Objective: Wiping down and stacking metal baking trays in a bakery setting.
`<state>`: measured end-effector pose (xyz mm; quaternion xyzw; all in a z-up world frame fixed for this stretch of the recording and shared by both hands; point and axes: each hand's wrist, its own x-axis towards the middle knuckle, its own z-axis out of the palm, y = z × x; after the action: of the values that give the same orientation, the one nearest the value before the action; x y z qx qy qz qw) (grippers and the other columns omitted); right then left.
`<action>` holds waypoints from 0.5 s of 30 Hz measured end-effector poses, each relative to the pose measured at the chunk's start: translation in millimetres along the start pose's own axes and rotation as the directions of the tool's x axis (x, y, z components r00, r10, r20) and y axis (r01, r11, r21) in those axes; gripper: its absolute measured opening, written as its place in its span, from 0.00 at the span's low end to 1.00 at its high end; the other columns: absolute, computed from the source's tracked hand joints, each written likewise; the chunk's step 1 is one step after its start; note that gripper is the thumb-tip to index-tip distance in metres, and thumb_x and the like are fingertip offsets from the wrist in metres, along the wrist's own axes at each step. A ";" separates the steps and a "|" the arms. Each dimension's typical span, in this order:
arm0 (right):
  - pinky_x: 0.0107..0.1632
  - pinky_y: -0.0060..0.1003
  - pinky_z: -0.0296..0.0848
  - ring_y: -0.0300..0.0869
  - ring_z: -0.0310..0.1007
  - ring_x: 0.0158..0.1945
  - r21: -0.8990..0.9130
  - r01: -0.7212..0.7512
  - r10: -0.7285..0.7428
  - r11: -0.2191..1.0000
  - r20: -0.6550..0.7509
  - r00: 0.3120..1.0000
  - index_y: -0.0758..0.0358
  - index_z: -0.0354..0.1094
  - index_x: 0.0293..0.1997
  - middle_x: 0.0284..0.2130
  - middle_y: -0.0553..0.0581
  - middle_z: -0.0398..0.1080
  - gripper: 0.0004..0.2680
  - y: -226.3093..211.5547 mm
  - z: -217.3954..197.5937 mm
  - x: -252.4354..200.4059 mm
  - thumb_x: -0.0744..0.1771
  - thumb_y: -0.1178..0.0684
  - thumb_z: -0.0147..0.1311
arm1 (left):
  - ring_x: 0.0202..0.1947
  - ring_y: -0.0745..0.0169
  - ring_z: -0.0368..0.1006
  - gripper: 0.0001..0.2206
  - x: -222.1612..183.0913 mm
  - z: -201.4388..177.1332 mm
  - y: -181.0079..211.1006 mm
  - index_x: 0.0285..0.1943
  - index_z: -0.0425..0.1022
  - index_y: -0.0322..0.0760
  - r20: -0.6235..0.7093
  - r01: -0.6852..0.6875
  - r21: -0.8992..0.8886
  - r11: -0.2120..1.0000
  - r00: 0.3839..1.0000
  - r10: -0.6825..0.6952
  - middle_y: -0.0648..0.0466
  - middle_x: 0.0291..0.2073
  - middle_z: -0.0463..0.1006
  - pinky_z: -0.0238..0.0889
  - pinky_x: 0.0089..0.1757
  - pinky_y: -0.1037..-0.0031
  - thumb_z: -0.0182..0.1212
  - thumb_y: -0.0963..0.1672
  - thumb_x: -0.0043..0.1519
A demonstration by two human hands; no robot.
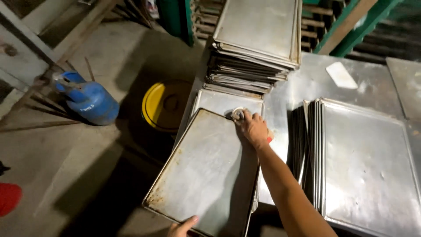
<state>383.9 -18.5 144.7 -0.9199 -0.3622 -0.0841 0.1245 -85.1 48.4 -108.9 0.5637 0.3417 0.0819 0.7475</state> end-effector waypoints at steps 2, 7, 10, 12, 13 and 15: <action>0.51 0.59 0.66 0.62 0.68 0.50 0.038 -0.039 0.039 0.999 0.005 0.999 0.52 0.55 0.70 0.46 0.68 0.67 0.26 -26.1 -12.4 -16.0 0.65 0.36 0.55 | 0.61 0.42 0.73 0.27 -38.9 24.6 145.9 0.64 0.70 0.22 0.072 0.124 -0.292 0.949 0.992 -0.107 0.36 0.60 0.78 0.60 0.60 0.60 0.68 0.39 0.54; 0.50 0.59 0.69 0.63 0.69 0.47 0.119 0.090 -0.106 0.989 0.137 0.985 0.52 0.55 0.69 0.48 0.71 0.67 0.23 -118.9 -28.2 -94.7 0.66 0.40 0.53 | 0.61 0.45 0.73 0.24 -57.0 41.2 200.1 0.63 0.70 0.28 0.026 0.300 -0.315 0.900 0.951 -0.308 0.40 0.60 0.78 0.62 0.60 0.62 0.66 0.38 0.56; 0.47 0.57 0.71 0.62 0.71 0.46 0.291 0.268 -0.339 0.919 0.230 0.912 0.49 0.59 0.69 0.54 0.69 0.68 0.21 -195.6 -72.1 -153.4 0.67 0.43 0.55 | 0.65 0.52 0.68 0.24 -33.0 31.1 129.2 0.64 0.71 0.26 0.102 -0.149 0.005 0.989 0.984 0.148 0.42 0.62 0.75 0.56 0.62 0.68 0.68 0.39 0.57; 0.45 0.56 0.72 0.60 0.73 0.46 0.387 0.394 -0.506 0.834 0.252 0.825 0.44 0.63 0.68 0.58 0.65 0.69 0.19 -232.1 -94.6 -192.4 0.67 0.47 0.56 | 0.68 0.56 0.64 0.23 -0.6 39.9 54.4 0.65 0.70 0.28 0.214 -0.353 0.189 0.916 0.926 0.313 0.44 0.65 0.73 0.52 0.64 0.69 0.68 0.41 0.61; 0.48 0.56 0.71 0.60 0.73 0.48 0.435 0.458 -0.591 0.775 0.246 0.768 0.46 0.63 0.67 0.53 0.65 0.69 0.22 -243.5 -101.7 -209.8 0.64 0.48 0.59 | 0.69 0.56 0.65 0.23 20.2 50.7 7.5 0.69 0.69 0.32 0.233 -0.323 0.018 0.946 0.922 0.310 0.43 0.64 0.72 0.56 0.66 0.70 0.58 0.45 0.65; 0.51 0.56 0.71 0.60 0.73 0.49 0.487 0.519 -0.678 0.702 0.236 0.696 0.49 0.63 0.67 0.48 0.64 0.70 0.25 -252.0 -98.6 -222.8 0.61 0.50 0.63 | 0.70 0.57 0.66 0.24 2.1 52.9 -50.0 0.73 0.68 0.36 0.241 -0.281 -0.156 0.947 0.919 0.312 0.43 0.63 0.71 0.59 0.67 0.71 0.48 0.49 0.70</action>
<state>43.1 -12.8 226.7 -0.7002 -0.6736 0.1410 0.1902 -64.7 -9.7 -147.8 0.5695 0.1446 0.1389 0.7971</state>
